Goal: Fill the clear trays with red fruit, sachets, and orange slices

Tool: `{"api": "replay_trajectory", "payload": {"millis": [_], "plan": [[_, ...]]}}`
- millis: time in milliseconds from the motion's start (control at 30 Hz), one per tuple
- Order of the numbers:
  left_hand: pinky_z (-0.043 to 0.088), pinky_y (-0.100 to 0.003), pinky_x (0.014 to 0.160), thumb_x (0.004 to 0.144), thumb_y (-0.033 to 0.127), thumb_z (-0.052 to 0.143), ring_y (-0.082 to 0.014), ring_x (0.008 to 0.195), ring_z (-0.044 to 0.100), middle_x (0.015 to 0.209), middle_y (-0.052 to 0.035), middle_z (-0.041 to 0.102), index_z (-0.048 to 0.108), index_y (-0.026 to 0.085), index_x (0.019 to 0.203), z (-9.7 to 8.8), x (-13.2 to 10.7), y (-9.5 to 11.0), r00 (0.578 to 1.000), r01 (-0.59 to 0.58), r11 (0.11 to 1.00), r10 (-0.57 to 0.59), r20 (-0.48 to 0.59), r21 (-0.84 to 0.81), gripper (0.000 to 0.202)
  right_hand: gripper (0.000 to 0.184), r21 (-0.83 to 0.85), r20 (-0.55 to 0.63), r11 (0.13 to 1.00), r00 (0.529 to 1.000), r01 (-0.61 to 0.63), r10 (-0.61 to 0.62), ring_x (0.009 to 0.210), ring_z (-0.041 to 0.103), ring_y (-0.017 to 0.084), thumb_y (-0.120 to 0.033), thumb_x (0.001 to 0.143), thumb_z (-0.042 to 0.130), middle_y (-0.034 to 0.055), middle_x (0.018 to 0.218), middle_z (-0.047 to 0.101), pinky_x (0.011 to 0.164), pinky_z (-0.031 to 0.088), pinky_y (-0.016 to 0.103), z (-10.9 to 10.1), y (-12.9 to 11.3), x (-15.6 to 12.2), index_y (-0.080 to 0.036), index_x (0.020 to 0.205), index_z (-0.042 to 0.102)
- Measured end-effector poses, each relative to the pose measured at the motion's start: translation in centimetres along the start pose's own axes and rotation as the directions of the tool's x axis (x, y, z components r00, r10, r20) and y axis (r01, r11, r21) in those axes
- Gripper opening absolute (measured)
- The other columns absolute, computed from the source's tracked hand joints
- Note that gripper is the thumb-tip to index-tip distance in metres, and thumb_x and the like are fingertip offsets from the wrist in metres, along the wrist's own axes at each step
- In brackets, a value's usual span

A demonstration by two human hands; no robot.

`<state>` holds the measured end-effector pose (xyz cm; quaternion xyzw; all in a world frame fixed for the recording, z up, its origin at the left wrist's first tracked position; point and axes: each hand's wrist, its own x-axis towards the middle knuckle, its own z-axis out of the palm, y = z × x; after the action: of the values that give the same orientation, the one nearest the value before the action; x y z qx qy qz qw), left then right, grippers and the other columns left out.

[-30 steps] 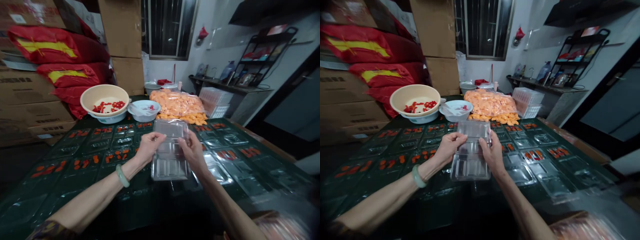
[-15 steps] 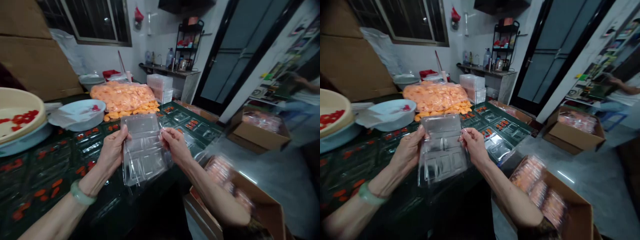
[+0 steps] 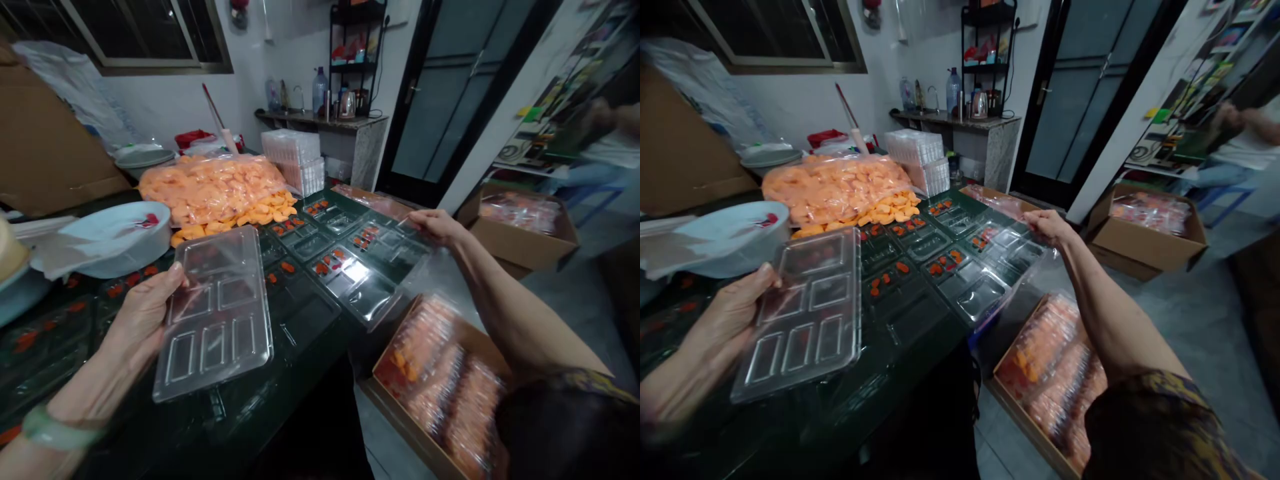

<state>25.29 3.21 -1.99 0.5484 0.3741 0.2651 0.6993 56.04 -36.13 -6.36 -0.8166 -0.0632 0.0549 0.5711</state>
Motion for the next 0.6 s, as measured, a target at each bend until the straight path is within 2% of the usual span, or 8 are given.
{"api": "replay_trajectory", "payload": {"millis": [67, 133, 200, 267, 367, 433, 500, 600], "plan": [[0.048, -0.024, 0.043, 0.070, 0.020, 0.065, -0.0120, 0.044, 0.053, 0.051, 0.0008, 0.059, 0.056, 0.019, 0.049, 0.4, -0.1, -0.2, 1.000, -0.011, 0.999, 0.011, 0.009, 0.032, 0.023, 0.015, 0.157, 0.071, 0.987, 0.997, 0.014, -0.025, 0.035, 0.024, 0.005, -0.031, 0.077, 0.059, -0.0058, 0.046, 0.038, 0.036, 0.015, 0.020, 1.3, -1.9, -0.9, -0.016, 0.074, 0.061], [0.046, -0.023, 0.042, 0.071, 0.025, 0.066, -0.0117, 0.044, 0.052, 0.050, 0.0000, 0.059, 0.060, 0.018, 0.052, 1.0, -0.6, -0.4, 0.999, 0.000, 0.999, -0.001, 0.033, 0.050, 0.021, 0.015, 0.326, 0.173, 0.945, 0.982, 0.016, -0.077, 0.036, 0.024, 0.005, -0.031, 0.076, 0.060, -0.0058, 0.048, 0.038, 0.037, 0.016, 0.020, 4.3, -4.7, -2.8, -0.017, 0.080, 0.061], [0.043, -0.023, 0.040, 0.074, 0.039, 0.064, -0.0116, 0.042, 0.051, 0.047, -0.0018, 0.057, 0.064, 0.016, 0.055, 1.9, -1.5, -0.7, 0.998, 0.007, 1.000, -0.008, 0.069, 0.008, 0.030, 0.018, 0.419, 0.274, 0.907, 0.957, -0.034, -0.091, 0.037, 0.026, 0.005, -0.032, 0.075, 0.060, -0.0058, 0.049, 0.039, 0.037, 0.016, 0.020, 8.7, -7.6, -5.8, -0.017, 0.084, 0.062], [0.044, -0.023, 0.045, 0.076, 0.052, 0.057, -0.0112, 0.045, 0.052, 0.049, -0.0034, 0.057, 0.063, 0.013, 0.053, 2.8, -2.3, -1.1, 0.990, -0.028, 0.991, 0.045, 0.133, -0.128, 0.045, 0.023, 0.427, 0.371, 0.901, 0.924, -0.079, -0.095, 0.036, 0.026, 0.004, -0.036, 0.071, 0.062, -0.0066, 0.049, 0.039, 0.037, 0.017, 0.019, 13.8, -9.7, -9.0, -0.016, 0.083, 0.061], [0.044, -0.027, 0.046, 0.069, 0.064, 0.056, -0.0132, 0.047, 0.053, 0.052, -0.0040, 0.057, 0.064, 0.011, 0.059, 3.3, -2.2, -1.2, 0.984, -0.069, 0.974, 0.102, 0.147, -0.215, 0.054, 0.027, 0.386, 0.363, 0.922, 0.921, -0.009, -0.143, 0.039, 0.031, 0.005, -0.041, 0.065, 0.066, -0.0070, 0.048, 0.040, 0.037, 0.021, 0.019, 20.9, -10.7, -12.7, -0.015, 0.071, 0.058], [0.042, -0.023, 0.048, 0.060, 0.049, 0.073, -0.0103, 0.049, 0.052, 0.057, -0.0024, 0.059, 0.064, 0.011, 0.064, 2.5, -1.4, -1.0, 0.976, -0.146, 0.969, 0.173, 0.129, -0.199, 0.039, 0.029, 0.381, 0.320, 0.923, 0.928, 0.055, -0.188, 0.043, 0.037, 0.007, -0.042, 0.062, 0.067, -0.0057, 0.048, 0.043, 0.039, 0.027, 0.019, 24.7, -10.8, -13.5, -0.016, 0.066, 0.056], [0.040, -0.020, 0.046, 0.054, 0.030, 0.078, -0.0070, 0.047, 0.049, 0.056, 0.0010, 0.057, 0.062, 0.011, 0.067, 1.0, -0.3, -0.6, 0.973, -0.198, 0.965, 0.215, 0.089, -0.172, 0.028, 0.030, 0.387, 0.317, 0.919, 0.926, 0.070, -0.204, 0.046, 0.042, 0.009, -0.043, 0.060, 0.068, -0.0040, 0.053, 0.049, 0.041, 0.032, 0.020, 27.5, -11.2, -13.6, -0.017, 0.068, 0.055], [0.041, -0.020, 0.046, 0.053, 0.018, 0.076, -0.0074, 0.045, 0.050, 0.058, 0.0041, 0.056, 0.058, 0.014, 0.081, -1.9, 1.9, 0.3, 0.971, -0.203, 0.942, 0.229, 0.069, -0.266, 0.033, 0.035, 0.366, 0.429, 0.928, 0.897, -0.062, -0.109, 0.045, 0.047, 0.011, -0.041, 0.057, 0.071, -0.0033, 0.057, 0.054, 0.038, 0.035, 0.021, 30.3, -12.6, -13.5, -0.019, 0.078, 0.055]]}}
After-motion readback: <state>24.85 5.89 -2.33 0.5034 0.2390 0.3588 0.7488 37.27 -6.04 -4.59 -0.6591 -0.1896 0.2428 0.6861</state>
